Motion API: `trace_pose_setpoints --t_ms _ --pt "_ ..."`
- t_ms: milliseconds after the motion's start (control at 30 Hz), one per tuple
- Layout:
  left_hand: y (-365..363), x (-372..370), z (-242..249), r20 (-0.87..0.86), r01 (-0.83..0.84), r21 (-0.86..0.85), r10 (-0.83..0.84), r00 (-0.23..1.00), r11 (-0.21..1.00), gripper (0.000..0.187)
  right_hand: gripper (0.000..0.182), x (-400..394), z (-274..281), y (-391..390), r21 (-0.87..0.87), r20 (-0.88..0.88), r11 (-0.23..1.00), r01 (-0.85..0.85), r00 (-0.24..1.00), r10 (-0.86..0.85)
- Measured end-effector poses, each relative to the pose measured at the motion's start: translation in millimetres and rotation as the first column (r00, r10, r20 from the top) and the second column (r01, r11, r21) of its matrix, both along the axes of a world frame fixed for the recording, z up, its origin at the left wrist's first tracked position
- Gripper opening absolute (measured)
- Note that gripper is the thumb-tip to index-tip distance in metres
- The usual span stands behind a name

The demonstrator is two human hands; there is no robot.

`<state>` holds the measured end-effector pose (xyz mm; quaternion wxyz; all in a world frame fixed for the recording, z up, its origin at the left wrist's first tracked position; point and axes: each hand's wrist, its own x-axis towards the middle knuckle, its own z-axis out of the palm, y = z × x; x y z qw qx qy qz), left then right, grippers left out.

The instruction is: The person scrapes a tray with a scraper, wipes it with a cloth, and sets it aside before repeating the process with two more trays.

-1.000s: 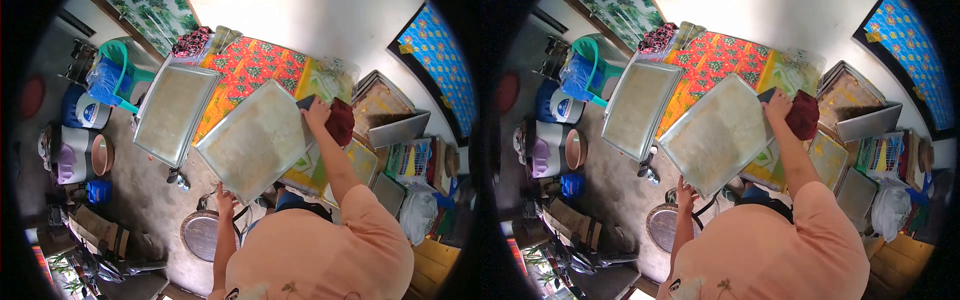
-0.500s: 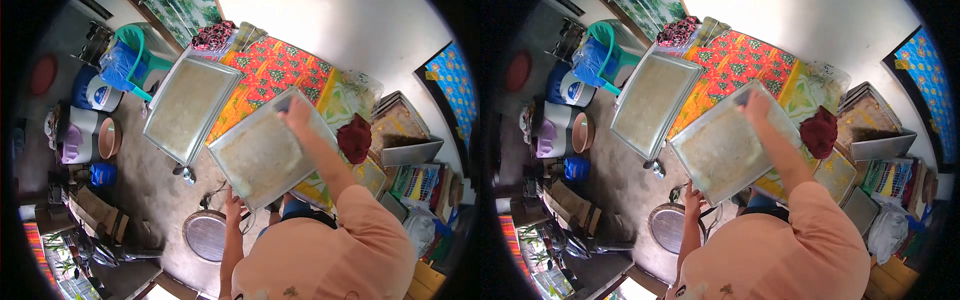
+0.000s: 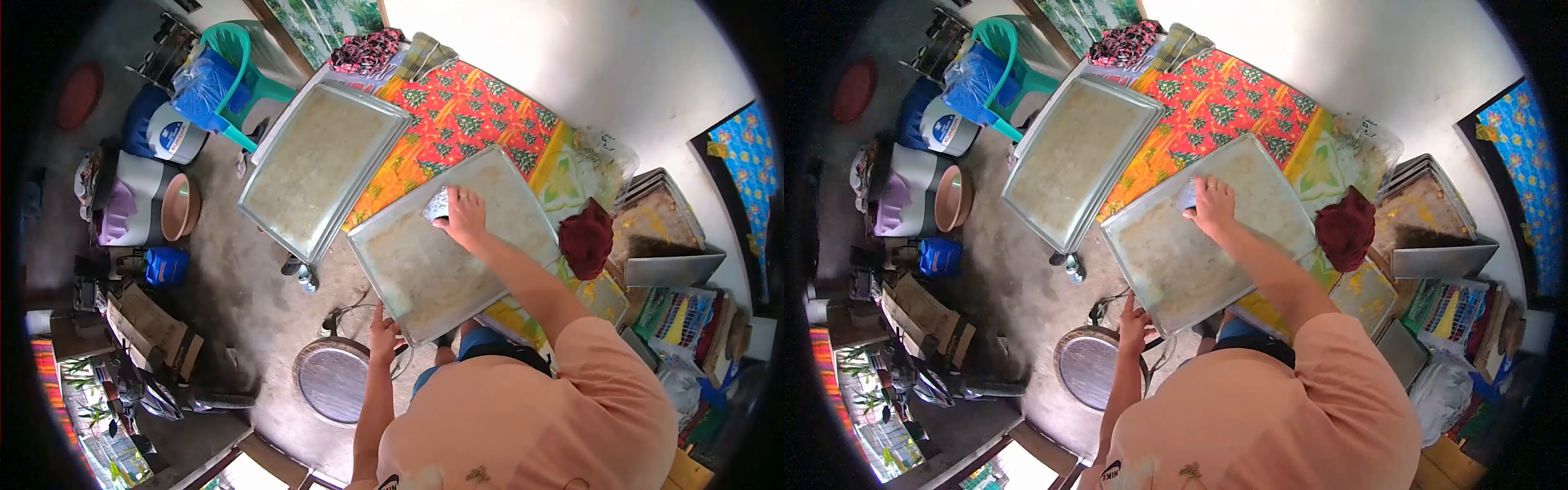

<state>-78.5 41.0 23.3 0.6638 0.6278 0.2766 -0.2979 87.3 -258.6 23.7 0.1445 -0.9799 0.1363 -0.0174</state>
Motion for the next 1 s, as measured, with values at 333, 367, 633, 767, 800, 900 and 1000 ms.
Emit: trace_pose_setpoints --t_ms 333,367,633,767,800,900,1000 --pt "0.4 -6.1 -4.3 0.028 0.000 0.019 -0.001 1.000 1.000 0.080 0.075 -23.4 -11.9 58.0 0.033 0.070 0.993 -0.115 0.991 0.112" --pt "0.8 -4.6 -2.6 0.032 0.003 0.030 -0.004 0.999 1.000 0.079 0.081 -32.5 -15.0 76.2 -0.027 0.113 0.972 -0.232 0.966 0.234" --pt "6.1 -7.9 -11.5 0.091 0.002 0.032 -0.005 0.996 0.999 0.079 0.079 21.4 -17.2 30.1 0.097 0.140 0.994 -0.050 0.990 0.037" --pt "0.6 -8.4 -10.2 0.083 -0.025 0.012 0.024 0.996 1.000 0.079 0.078 -23.3 -14.3 97.9 0.002 0.076 0.925 -0.380 0.922 0.379" --pt "0.3 -8.3 -10.3 0.083 -0.031 0.018 0.029 0.996 0.999 0.079 0.079 -23.4 -14.3 101.6 0.039 0.048 0.887 -0.461 0.887 0.459" --pt "3.3 -10.5 -11.7 0.106 -0.026 -0.018 0.027 0.994 1.000 0.079 0.084 36.4 -8.9 62.1 0.054 0.082 0.971 -0.232 0.970 0.227" --pt "6.3 -9.2 -16.7 0.078 0.011 -0.030 -0.009 0.997 0.999 0.077 0.085 22.4 -11.7 85.9 0.017 0.176 0.934 -0.356 0.921 0.348"
